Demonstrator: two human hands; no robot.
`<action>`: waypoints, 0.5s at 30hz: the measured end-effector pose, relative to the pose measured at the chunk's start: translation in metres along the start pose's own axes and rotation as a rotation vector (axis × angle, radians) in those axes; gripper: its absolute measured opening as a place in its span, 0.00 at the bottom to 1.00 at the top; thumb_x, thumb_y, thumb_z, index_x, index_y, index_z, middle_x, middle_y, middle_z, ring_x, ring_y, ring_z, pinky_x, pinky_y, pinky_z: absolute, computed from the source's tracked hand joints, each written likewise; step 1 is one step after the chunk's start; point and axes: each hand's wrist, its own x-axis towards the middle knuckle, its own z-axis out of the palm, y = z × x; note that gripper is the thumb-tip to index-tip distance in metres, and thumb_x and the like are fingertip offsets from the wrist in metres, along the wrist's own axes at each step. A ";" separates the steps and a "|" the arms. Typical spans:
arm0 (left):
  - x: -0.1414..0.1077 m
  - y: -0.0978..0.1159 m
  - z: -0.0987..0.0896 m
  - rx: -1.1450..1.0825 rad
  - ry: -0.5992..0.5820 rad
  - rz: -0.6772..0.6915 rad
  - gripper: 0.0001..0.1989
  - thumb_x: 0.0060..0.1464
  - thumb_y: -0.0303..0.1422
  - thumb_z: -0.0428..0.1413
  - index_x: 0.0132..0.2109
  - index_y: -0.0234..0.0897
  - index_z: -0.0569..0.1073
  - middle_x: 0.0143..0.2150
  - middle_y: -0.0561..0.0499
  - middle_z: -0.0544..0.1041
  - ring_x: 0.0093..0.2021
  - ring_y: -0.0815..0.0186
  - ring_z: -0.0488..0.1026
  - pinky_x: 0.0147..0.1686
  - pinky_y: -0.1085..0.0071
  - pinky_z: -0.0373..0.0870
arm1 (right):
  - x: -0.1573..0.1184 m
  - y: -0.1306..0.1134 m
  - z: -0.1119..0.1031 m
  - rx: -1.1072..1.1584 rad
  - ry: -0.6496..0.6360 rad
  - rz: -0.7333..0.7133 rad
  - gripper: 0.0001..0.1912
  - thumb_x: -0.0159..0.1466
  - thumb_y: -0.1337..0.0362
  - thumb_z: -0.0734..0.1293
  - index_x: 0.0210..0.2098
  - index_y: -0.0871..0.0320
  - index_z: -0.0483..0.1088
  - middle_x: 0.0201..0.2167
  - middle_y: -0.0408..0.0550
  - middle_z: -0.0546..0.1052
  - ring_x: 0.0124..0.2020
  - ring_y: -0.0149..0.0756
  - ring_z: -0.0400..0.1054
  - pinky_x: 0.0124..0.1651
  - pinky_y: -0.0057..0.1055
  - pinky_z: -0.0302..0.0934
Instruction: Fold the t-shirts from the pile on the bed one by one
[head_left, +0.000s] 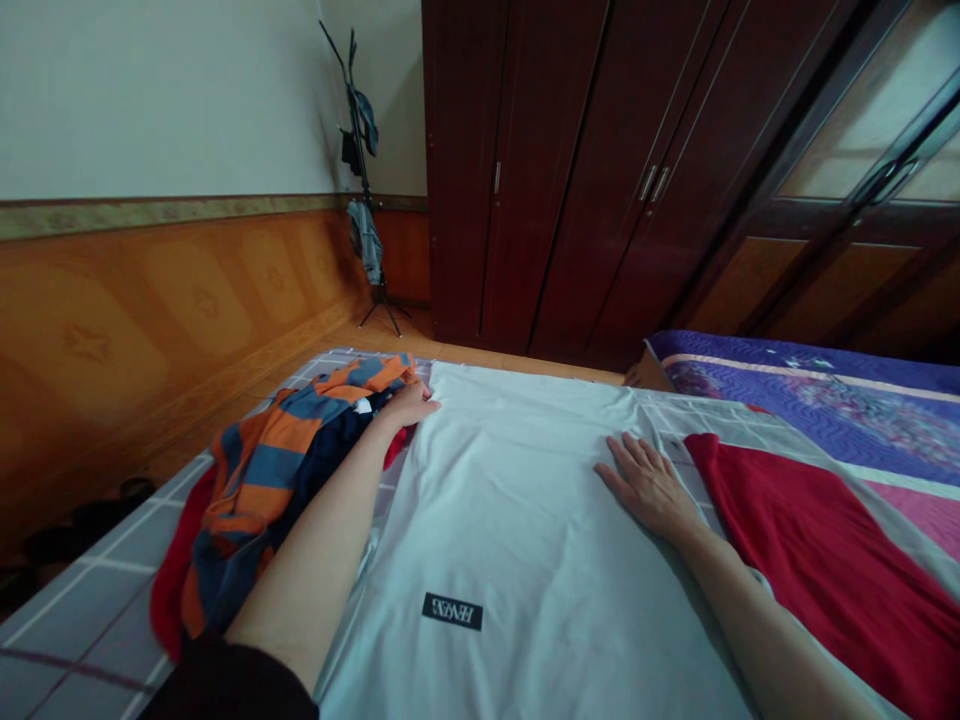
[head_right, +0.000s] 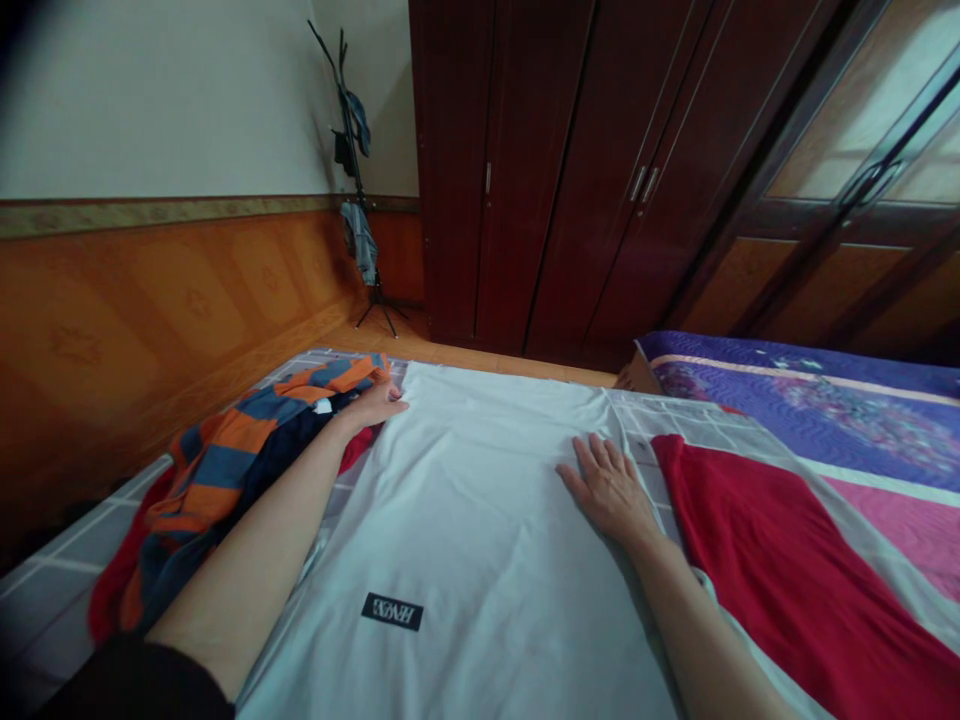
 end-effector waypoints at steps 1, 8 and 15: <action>-0.004 0.000 0.000 -0.034 -0.018 0.009 0.18 0.50 0.36 0.59 0.47 0.32 0.69 0.46 0.45 0.74 0.47 0.58 0.71 0.44 0.66 0.66 | 0.001 -0.001 0.000 0.000 0.007 0.003 0.31 0.68 0.48 0.50 0.62 0.61 0.57 0.63 0.59 0.59 0.64 0.53 0.49 0.60 0.48 0.50; -0.066 0.002 -0.003 -0.274 -0.163 0.057 0.29 0.47 0.34 0.58 0.56 0.33 0.61 0.40 0.48 0.75 0.37 0.62 0.73 0.33 0.72 0.68 | 0.003 -0.001 -0.001 -0.007 0.055 -0.019 0.30 0.68 0.48 0.50 0.60 0.61 0.59 0.60 0.58 0.61 0.62 0.52 0.52 0.58 0.46 0.52; -0.144 -0.020 -0.005 -0.345 -0.156 -0.033 0.32 0.45 0.36 0.56 0.57 0.32 0.58 0.25 0.57 0.69 0.21 0.69 0.67 0.21 0.76 0.61 | 0.004 -0.006 -0.009 -0.028 0.043 -0.026 0.29 0.68 0.49 0.50 0.59 0.61 0.59 0.59 0.60 0.62 0.58 0.53 0.56 0.55 0.47 0.54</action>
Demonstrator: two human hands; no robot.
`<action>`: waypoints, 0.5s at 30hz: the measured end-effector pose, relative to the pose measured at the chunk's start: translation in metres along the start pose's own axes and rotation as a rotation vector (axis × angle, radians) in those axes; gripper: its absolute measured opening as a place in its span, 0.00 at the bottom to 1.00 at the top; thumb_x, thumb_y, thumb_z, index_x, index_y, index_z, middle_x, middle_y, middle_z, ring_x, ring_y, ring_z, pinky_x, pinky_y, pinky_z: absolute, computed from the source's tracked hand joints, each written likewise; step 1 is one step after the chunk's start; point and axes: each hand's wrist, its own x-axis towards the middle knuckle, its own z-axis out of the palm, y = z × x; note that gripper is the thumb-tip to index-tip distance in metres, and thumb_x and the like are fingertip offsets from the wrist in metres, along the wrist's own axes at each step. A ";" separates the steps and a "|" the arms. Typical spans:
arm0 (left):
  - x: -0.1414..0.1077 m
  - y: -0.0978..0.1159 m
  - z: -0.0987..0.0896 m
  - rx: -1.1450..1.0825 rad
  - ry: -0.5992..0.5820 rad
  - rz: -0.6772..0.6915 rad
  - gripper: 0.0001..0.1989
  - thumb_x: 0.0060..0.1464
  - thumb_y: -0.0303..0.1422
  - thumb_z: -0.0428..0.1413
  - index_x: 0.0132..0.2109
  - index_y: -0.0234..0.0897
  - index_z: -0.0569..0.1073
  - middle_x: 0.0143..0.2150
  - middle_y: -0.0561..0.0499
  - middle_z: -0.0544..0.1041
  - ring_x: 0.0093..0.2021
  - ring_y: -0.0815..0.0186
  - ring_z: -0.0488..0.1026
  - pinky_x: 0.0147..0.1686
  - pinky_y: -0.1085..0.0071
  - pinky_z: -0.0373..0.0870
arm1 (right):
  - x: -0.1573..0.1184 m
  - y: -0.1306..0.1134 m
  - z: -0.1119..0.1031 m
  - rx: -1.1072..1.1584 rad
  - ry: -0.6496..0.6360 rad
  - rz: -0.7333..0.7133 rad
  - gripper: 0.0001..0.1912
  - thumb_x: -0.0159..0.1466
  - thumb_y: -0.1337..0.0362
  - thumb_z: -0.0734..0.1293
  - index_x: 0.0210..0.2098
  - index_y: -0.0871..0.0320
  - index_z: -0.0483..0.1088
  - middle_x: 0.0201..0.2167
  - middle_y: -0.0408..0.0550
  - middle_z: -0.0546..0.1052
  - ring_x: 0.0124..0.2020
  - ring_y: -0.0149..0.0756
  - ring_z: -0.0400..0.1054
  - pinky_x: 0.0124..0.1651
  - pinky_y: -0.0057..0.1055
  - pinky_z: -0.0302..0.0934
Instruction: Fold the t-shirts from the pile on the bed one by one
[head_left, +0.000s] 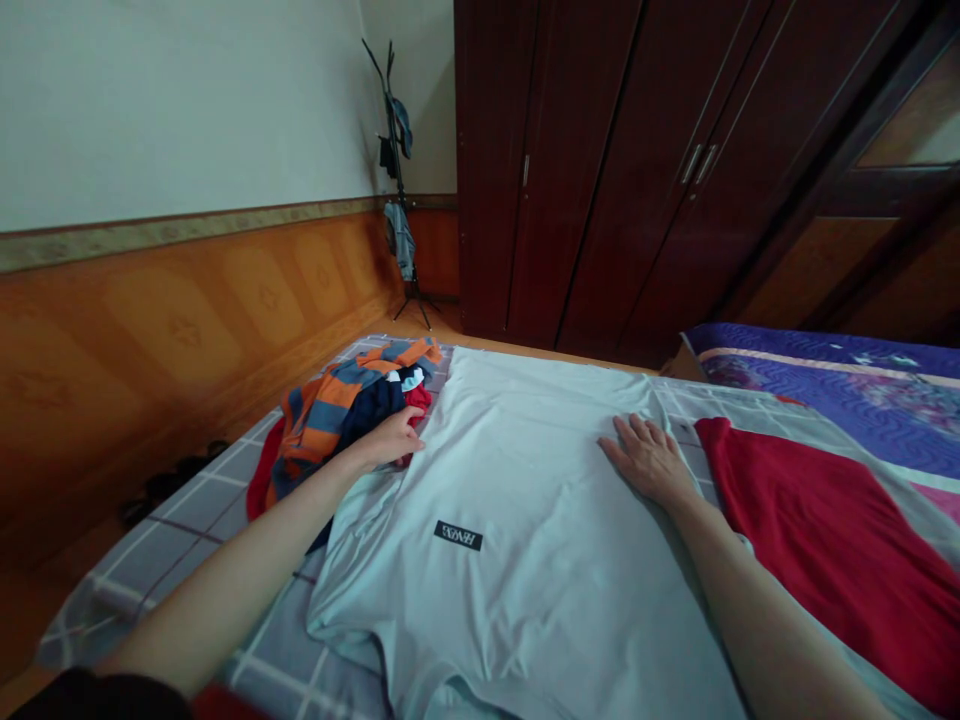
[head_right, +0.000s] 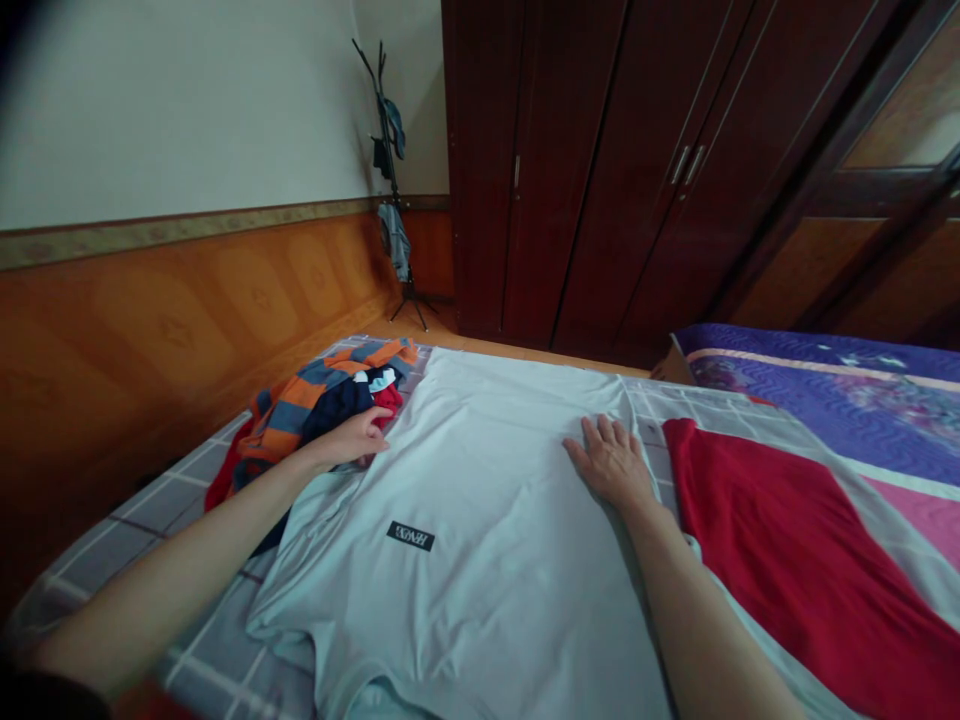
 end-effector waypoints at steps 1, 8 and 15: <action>-0.010 -0.005 -0.001 0.002 0.023 -0.004 0.30 0.47 0.37 0.55 0.56 0.31 0.59 0.25 0.57 0.68 0.21 0.70 0.67 0.21 0.75 0.60 | 0.000 -0.001 -0.001 -0.004 -0.002 -0.007 0.28 0.68 0.49 0.50 0.59 0.61 0.60 0.59 0.60 0.62 0.58 0.53 0.56 0.55 0.46 0.54; -0.055 -0.022 -0.004 0.205 0.111 0.076 0.13 0.45 0.41 0.57 0.32 0.35 0.70 0.24 0.55 0.69 0.26 0.67 0.66 0.26 0.73 0.59 | 0.000 -0.003 -0.008 0.018 0.017 -0.009 0.27 0.68 0.50 0.51 0.57 0.62 0.61 0.57 0.59 0.64 0.57 0.52 0.56 0.54 0.46 0.54; -0.077 -0.023 -0.011 0.376 0.297 0.079 0.11 0.56 0.41 0.44 0.30 0.39 0.62 0.24 0.57 0.66 0.26 0.67 0.65 0.29 0.73 0.59 | 0.001 -0.001 -0.003 0.066 0.019 0.005 0.27 0.68 0.50 0.52 0.57 0.62 0.62 0.57 0.60 0.63 0.58 0.52 0.55 0.55 0.46 0.53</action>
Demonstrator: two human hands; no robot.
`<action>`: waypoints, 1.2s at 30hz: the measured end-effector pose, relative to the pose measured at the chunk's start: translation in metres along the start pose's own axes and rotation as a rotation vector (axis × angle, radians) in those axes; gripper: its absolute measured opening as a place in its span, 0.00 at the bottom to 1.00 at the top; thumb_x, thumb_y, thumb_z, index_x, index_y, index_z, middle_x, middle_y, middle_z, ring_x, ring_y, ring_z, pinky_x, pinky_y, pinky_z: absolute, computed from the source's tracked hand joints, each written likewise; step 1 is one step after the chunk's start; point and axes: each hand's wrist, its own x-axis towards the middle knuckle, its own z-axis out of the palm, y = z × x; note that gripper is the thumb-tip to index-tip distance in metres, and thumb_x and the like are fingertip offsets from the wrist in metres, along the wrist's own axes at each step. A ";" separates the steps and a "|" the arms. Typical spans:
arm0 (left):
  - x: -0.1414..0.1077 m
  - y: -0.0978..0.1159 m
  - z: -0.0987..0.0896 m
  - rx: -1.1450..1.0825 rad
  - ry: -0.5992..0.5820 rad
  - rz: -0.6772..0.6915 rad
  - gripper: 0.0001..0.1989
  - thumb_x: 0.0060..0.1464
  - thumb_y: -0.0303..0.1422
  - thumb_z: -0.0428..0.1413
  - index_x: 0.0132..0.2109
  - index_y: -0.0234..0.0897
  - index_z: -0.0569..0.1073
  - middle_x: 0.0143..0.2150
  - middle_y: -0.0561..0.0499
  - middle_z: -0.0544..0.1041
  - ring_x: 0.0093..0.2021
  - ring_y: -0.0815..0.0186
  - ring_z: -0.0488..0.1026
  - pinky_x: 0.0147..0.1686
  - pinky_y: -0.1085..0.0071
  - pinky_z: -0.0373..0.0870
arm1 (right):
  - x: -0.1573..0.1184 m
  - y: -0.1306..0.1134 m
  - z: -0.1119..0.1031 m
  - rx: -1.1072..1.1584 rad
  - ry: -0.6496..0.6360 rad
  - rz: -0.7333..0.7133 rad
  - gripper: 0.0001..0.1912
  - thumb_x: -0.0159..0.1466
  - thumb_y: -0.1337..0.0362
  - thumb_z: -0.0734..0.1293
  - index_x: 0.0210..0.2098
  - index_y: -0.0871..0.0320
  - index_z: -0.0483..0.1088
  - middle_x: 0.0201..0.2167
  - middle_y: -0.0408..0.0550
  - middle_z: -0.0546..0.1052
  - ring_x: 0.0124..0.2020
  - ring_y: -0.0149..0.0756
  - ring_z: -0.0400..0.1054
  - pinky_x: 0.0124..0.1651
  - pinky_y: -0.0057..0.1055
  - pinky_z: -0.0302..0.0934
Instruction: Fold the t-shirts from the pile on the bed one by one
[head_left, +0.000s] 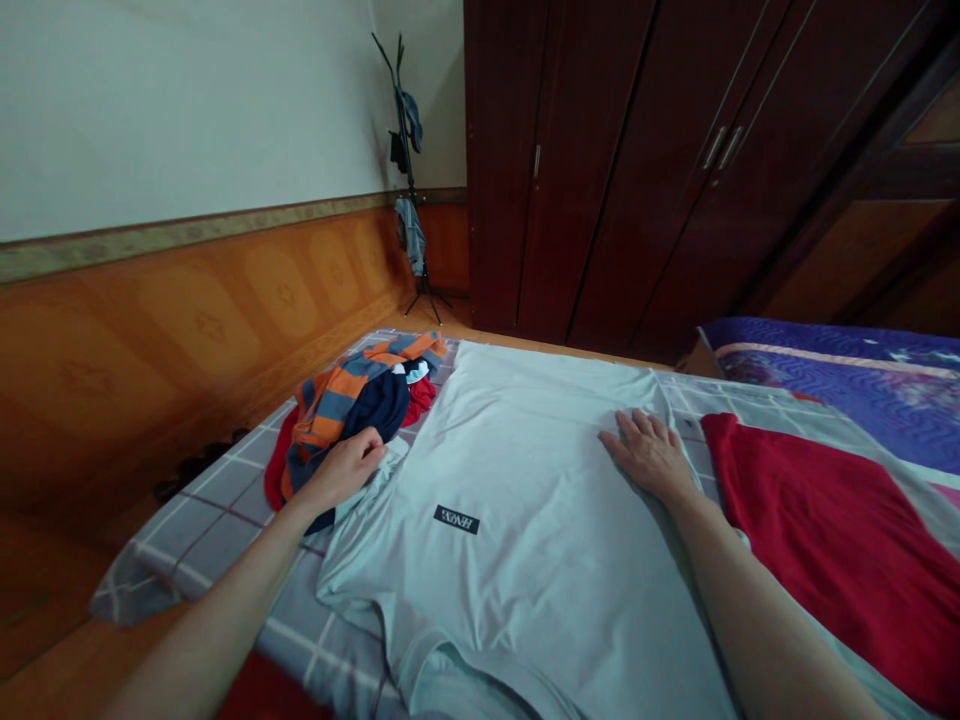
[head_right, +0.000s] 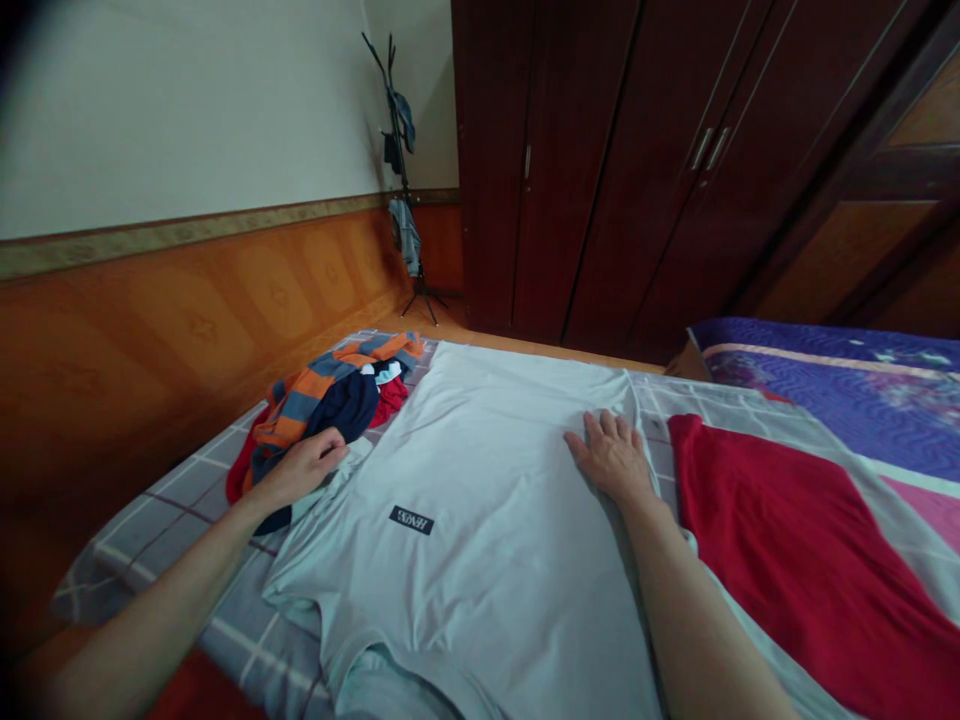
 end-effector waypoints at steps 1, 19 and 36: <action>-0.003 -0.001 -0.002 0.035 0.021 -0.023 0.11 0.57 0.40 0.43 0.31 0.40 0.62 0.24 0.56 0.66 0.26 0.66 0.66 0.29 0.73 0.59 | 0.000 0.001 0.001 0.003 0.000 0.002 0.28 0.68 0.50 0.52 0.58 0.62 0.61 0.58 0.60 0.63 0.58 0.52 0.55 0.55 0.46 0.53; -0.017 0.033 -0.001 0.474 0.053 0.163 0.18 0.63 0.33 0.41 0.53 0.35 0.69 0.55 0.42 0.71 0.55 0.57 0.67 0.55 0.61 0.61 | -0.004 0.005 0.010 0.044 0.031 0.001 0.29 0.67 0.50 0.52 0.59 0.62 0.60 0.59 0.59 0.62 0.60 0.54 0.52 0.57 0.50 0.52; -0.050 0.088 0.014 0.107 -0.420 0.439 0.15 0.59 0.34 0.51 0.53 0.43 0.70 0.52 0.50 0.73 0.52 0.63 0.68 0.54 0.68 0.64 | -0.007 -0.017 -0.022 0.036 -0.118 0.019 0.27 0.66 0.53 0.55 0.57 0.64 0.62 0.58 0.63 0.63 0.59 0.56 0.55 0.56 0.48 0.54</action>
